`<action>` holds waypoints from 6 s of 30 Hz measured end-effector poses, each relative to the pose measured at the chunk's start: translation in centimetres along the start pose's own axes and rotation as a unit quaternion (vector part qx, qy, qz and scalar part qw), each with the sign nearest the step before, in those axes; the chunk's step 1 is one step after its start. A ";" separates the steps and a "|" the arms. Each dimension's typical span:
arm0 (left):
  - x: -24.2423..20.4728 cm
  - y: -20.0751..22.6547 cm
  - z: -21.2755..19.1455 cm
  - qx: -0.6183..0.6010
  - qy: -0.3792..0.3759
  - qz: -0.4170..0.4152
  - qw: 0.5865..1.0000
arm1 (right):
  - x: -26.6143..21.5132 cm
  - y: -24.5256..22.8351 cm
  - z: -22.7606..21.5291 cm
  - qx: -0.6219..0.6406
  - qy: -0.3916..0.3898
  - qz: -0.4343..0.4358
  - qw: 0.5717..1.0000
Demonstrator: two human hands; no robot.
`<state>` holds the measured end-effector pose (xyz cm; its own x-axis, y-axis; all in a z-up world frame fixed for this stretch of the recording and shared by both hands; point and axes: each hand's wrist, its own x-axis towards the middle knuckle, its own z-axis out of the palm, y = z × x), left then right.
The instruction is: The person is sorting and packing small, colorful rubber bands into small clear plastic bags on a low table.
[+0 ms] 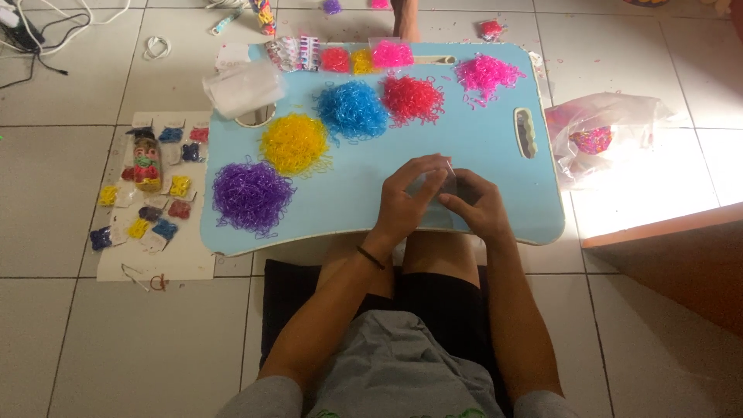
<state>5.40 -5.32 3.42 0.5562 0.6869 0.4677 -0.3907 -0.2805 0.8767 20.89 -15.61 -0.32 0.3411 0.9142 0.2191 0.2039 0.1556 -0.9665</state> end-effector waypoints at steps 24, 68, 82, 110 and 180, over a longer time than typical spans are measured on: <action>1.0 1.1 -7.1 0.090 -0.021 -0.084 0.992 | 0.0 -1.6 0.8 0.004 -0.018 -0.018 1.000; -0.5 -1.8 -8.0 0.027 -0.062 -0.103 0.992 | 19.3 -1.5 8.6 -0.341 -0.045 -0.349 0.872; 6.6 -0.6 -7.5 0.012 -0.440 -0.224 0.869 | 20.2 2.1 8.9 -0.254 0.006 -0.283 0.925; 12.5 -5.5 -6.3 -0.171 -0.627 -0.282 0.705 | 22.3 -1.7 8.1 -0.233 -0.120 -0.244 0.934; 10.3 -11.6 -4.4 0.064 -0.214 0.005 0.975 | 21.3 -14.8 -0.6 -0.395 -0.372 0.241 0.805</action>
<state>12.43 7.93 -2.43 0.8189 0.3488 0.4559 -0.3177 -0.3861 0.8660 25.72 1.34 18.76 -0.0282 0.8140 -0.5802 0.8325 -0.3021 -0.4643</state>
